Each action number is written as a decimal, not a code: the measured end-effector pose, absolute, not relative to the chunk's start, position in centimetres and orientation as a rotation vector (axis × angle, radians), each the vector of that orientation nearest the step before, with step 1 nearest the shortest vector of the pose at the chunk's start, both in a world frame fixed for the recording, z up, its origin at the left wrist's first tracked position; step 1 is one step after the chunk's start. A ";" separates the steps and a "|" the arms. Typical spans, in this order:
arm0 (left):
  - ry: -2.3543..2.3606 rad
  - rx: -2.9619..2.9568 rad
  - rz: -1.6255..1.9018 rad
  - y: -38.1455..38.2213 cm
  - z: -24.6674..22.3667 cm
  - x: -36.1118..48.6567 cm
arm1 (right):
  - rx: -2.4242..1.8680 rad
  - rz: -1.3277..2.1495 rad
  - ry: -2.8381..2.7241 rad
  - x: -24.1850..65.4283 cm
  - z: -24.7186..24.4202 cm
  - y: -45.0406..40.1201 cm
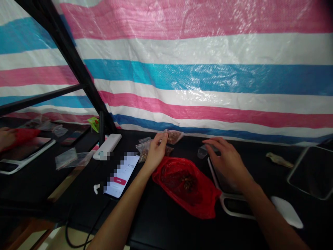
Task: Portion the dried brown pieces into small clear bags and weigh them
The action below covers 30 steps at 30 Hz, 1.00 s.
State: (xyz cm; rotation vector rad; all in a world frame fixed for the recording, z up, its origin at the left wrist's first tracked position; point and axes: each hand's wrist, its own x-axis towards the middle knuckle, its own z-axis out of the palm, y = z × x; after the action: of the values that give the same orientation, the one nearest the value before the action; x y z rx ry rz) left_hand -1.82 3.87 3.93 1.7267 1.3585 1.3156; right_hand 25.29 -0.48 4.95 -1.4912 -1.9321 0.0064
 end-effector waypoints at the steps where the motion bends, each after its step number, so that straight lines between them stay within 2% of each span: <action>1: 1.210 1.571 1.277 3.5 3.8 -1.3 | -1.481 0.061 -1.936 24.2 5.0 -1.0; 4: 0.992 1.293 1.138 2.6 3.2 -0.1 | -1.460 0.250 -1.920 21.5 5.1 -2.1; 7: 0.991 1.364 1.104 2.1 3.1 0.3 | -1.448 0.408 -1.840 20.1 5.2 -2.7; 13: 1.175 1.821 1.487 1.5 4.4 -0.8 | -1.407 0.602 -1.702 20.2 5.8 -2.9; 16: 0.971 2.066 1.289 0.7 4.6 -0.6 | -1.378 0.714 -1.683 20.1 5.8 -3.1; 21: 0.783 1.855 0.863 -0.2 4.4 0.5 | -1.338 0.871 -1.657 19.7 5.1 -3.2; 30: 0.725 1.837 0.777 0.4 4.1 -0.1 | -1.288 0.927 -1.704 19.6 4.6 -2.8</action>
State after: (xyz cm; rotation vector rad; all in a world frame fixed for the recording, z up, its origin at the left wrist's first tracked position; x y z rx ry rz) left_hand -0.06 0.36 4.07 1.8372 0.7251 0.7773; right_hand 19.64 -2.80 4.64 -1.2879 -1.7043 0.9266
